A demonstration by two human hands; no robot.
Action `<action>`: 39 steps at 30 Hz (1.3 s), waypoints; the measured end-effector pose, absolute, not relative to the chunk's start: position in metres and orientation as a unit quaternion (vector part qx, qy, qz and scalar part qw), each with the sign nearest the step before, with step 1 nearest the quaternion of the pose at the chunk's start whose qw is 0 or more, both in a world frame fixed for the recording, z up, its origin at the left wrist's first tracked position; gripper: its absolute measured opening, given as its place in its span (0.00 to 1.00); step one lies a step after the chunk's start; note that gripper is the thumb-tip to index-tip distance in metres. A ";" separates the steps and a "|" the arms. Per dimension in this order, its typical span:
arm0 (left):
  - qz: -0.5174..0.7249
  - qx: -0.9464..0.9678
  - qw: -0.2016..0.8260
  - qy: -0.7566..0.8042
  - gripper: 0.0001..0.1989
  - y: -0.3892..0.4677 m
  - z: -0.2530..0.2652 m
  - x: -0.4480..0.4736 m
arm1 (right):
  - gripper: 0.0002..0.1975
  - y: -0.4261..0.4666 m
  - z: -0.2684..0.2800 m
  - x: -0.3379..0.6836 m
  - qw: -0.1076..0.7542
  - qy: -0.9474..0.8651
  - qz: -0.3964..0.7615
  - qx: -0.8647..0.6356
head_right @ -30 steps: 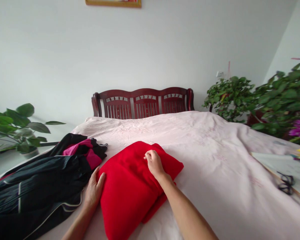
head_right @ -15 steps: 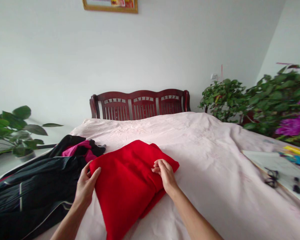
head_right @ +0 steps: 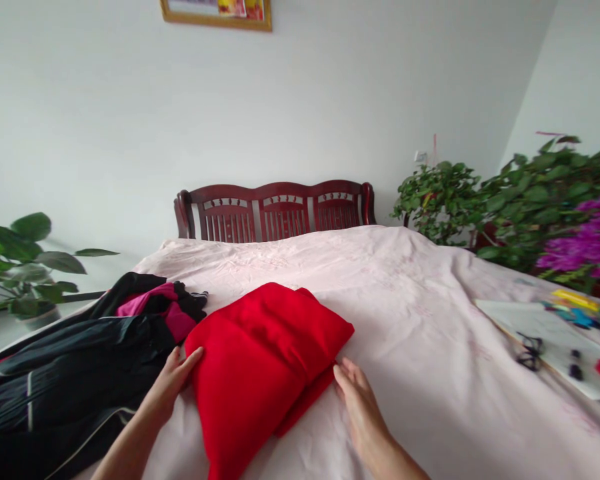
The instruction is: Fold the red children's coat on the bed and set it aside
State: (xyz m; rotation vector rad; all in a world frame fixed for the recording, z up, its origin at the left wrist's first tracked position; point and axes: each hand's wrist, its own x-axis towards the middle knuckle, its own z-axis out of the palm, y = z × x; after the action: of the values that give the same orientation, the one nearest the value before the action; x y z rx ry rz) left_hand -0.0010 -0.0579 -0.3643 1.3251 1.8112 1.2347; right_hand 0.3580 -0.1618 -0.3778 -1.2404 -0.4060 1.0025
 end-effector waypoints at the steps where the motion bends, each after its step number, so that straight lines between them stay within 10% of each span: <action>1: 0.473 0.452 0.344 0.673 0.42 -0.062 -0.360 0.002 | 0.27 -0.164 -0.379 0.359 0.679 -0.162 0.463 -0.546; 6: 0.504 0.276 0.585 0.573 0.32 -0.078 -0.347 0.014 | 0.20 -0.164 -0.370 0.352 0.588 -0.155 0.652 -0.453; 15: 0.471 0.220 0.638 0.568 0.26 -0.087 -0.344 0.025 | 0.25 -0.122 -0.346 0.290 0.582 -0.194 0.728 -0.308; 39: 0.535 0.369 0.671 0.356 0.16 0.046 -0.208 0.292 | 0.17 -0.014 -0.254 0.516 0.874 -0.171 0.388 -0.236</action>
State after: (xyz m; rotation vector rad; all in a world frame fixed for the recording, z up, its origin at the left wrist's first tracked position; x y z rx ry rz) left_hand 0.2916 0.0462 -0.2084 0.8323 0.8031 1.2043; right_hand 0.5158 -0.0144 -0.2538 -0.4923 -0.3577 0.8098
